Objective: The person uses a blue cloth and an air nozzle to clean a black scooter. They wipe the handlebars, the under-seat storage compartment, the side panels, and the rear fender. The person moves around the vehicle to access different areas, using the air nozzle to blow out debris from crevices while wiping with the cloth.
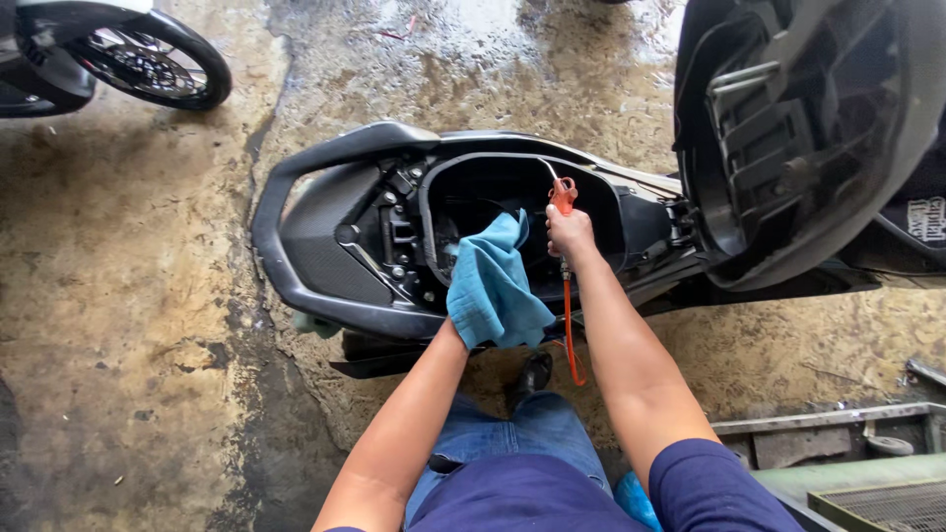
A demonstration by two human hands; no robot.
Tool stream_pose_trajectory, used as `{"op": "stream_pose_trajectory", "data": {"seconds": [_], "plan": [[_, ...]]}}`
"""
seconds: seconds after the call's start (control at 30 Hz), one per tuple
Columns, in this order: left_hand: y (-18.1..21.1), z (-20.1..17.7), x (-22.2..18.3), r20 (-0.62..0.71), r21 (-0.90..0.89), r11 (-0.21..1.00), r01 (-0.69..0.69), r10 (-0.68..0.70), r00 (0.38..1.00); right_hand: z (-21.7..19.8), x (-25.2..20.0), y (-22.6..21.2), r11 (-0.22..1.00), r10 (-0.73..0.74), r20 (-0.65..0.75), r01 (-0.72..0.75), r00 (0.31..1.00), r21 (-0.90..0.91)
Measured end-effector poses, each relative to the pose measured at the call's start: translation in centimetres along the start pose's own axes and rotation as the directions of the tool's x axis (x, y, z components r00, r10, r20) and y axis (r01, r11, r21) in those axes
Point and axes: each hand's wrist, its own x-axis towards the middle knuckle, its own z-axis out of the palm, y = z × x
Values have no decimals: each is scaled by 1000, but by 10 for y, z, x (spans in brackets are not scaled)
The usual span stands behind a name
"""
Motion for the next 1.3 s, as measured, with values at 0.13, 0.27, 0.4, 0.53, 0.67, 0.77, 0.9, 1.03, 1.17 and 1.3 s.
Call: {"op": "stream_pose_trajectory", "data": {"seconds": [0.13, 0.27, 0.4, 0.53, 0.67, 0.77, 0.9, 1.03, 1.17, 1.3], "plan": [[63, -51, 8, 251, 945, 41, -323, 541, 803, 46, -19, -24, 988, -79, 19, 81, 997, -133], [98, -113, 41, 193, 955, 42, -293, 661, 725, 91, -31, -37, 924, -127, 55, 139, 990, -357], [121, -161, 84, -29, 974, 178, -140, 712, 702, 115, -61, -45, 800, -188, 197, 266, 962, -537], [117, -144, 102, 43, 982, -178, 59, 521, 853, 123, -103, -53, 702, -264, 204, 332, 943, -629], [106, -113, 95, 446, 823, -546, -154, 453, 772, 124, -134, -70, 674, -204, 170, 264, 964, -689], [108, -108, 61, 383, 838, -534, -111, 430, 818, 119, -150, -77, 601, -206, 231, 309, 951, -737], [128, -101, -8, -49, 882, -471, 5, -82, 995, 105, -180, -66, 508, -147, 318, 347, 937, -789], [124, -91, -36, 219, 798, -593, -103, 128, 967, 93, -191, -59, 464, -142, 359, 382, 923, -799], [122, -78, 12, 387, 837, -540, -89, 469, 794, 93, -174, -69, 597, -326, 214, 376, 921, -709], [133, -52, 57, -16, 942, -318, 112, 289, 957, 87, -170, -51, 697, -312, 153, 335, 938, -634]]}}
